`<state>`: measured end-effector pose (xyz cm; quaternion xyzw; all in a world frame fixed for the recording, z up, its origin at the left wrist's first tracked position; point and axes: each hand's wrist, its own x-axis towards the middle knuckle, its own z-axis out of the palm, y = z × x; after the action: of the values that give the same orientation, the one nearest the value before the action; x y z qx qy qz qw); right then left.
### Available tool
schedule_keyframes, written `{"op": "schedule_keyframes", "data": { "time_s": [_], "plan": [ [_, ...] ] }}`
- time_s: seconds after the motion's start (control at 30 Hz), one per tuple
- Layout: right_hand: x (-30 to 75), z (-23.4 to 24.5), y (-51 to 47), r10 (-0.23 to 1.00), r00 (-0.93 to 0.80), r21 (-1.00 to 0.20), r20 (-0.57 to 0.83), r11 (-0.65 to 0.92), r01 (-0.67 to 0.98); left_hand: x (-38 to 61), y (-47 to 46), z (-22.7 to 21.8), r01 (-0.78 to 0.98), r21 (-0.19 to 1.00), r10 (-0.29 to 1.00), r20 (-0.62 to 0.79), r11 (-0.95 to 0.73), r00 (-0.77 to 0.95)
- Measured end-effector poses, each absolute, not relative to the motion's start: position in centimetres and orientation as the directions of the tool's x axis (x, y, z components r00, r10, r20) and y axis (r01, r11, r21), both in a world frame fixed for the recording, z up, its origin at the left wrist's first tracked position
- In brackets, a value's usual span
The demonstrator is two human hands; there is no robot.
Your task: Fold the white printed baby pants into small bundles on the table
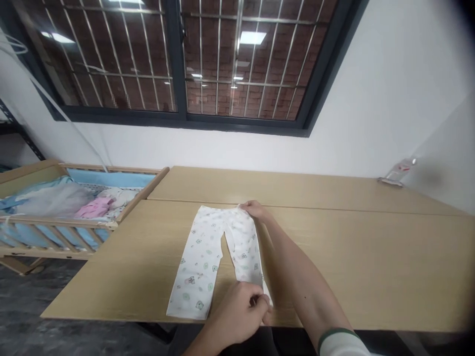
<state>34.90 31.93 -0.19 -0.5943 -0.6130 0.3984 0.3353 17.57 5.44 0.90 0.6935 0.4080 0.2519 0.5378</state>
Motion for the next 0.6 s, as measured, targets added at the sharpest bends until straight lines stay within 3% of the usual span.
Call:
{"op": "schedule_keyframes", "data": {
  "time_s": [0.23,0.6],
  "plan": [
    [28.9,1.9,33.5,0.998,-0.048,-0.865,0.032,0.052,0.500,12.2,3.8,1.6,0.105,0.994,0.891,-0.053,0.006,0.452],
    [17.1,-0.7,33.8,0.997,0.021,-0.636,0.068,0.027,0.771,3.7,1.4,-1.2,0.360,0.930,0.974,-0.148,0.078,0.171]
  ]
}}
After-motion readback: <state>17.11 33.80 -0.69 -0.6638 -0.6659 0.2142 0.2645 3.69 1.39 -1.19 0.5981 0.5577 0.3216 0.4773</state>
